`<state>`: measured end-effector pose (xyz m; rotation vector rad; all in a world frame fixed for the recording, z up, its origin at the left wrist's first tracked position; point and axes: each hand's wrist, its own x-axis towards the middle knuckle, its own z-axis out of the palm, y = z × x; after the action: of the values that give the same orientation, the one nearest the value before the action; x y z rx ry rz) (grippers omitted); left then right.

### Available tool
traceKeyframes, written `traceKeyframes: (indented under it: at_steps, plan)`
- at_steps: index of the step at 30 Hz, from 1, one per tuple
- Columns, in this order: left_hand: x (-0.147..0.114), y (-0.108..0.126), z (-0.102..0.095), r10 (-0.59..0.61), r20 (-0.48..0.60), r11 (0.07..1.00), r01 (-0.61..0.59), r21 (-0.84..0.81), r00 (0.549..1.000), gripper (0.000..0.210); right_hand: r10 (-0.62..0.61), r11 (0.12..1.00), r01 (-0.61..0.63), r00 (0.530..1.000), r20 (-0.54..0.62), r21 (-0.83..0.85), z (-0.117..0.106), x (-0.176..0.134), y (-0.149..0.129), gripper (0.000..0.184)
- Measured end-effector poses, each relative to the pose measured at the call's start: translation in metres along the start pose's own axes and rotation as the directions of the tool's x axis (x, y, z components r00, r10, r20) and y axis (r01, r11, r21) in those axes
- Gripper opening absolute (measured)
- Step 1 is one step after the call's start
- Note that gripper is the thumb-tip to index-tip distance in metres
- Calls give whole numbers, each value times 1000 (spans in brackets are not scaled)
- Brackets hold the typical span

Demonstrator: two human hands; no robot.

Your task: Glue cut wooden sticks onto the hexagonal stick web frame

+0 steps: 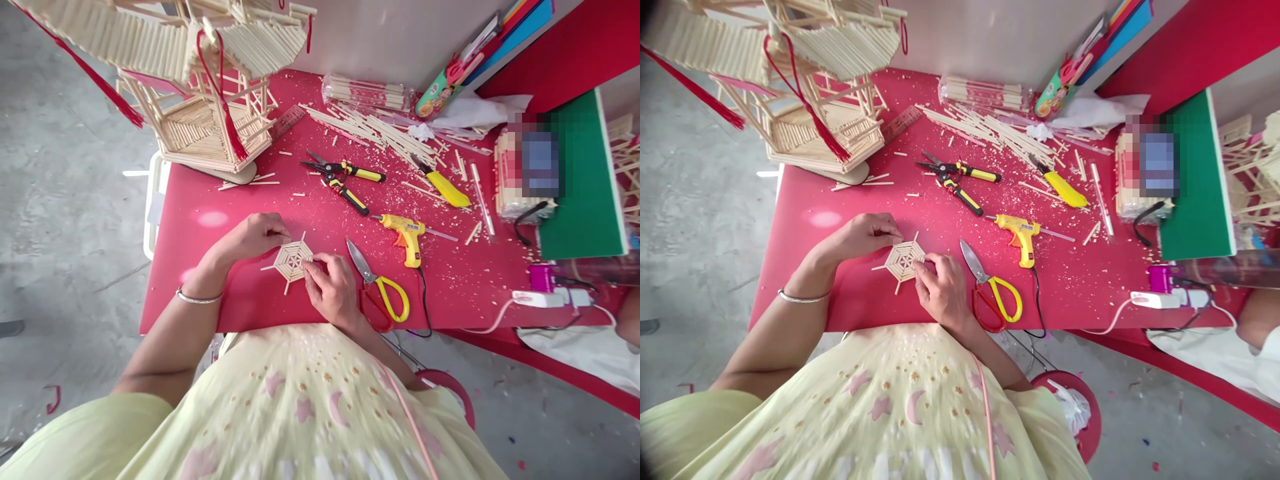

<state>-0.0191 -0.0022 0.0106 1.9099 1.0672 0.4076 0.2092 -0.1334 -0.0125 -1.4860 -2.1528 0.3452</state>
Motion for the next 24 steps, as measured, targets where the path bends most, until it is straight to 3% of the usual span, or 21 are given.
traceKeyframes:
  at_steps: [7, 24]
  plan:
    - [3, 0, 6, -20, -42, 999, 21, 28, 999, 23, 7, 1000, -7, 1000, -2, 14, 2, 0, 0, 30]
    - [8, 7, 6, -131, -10, 988, 131, 82, 991, 25, -42, 999, 43, 998, -48, 19, 2, 1, 2, 28]
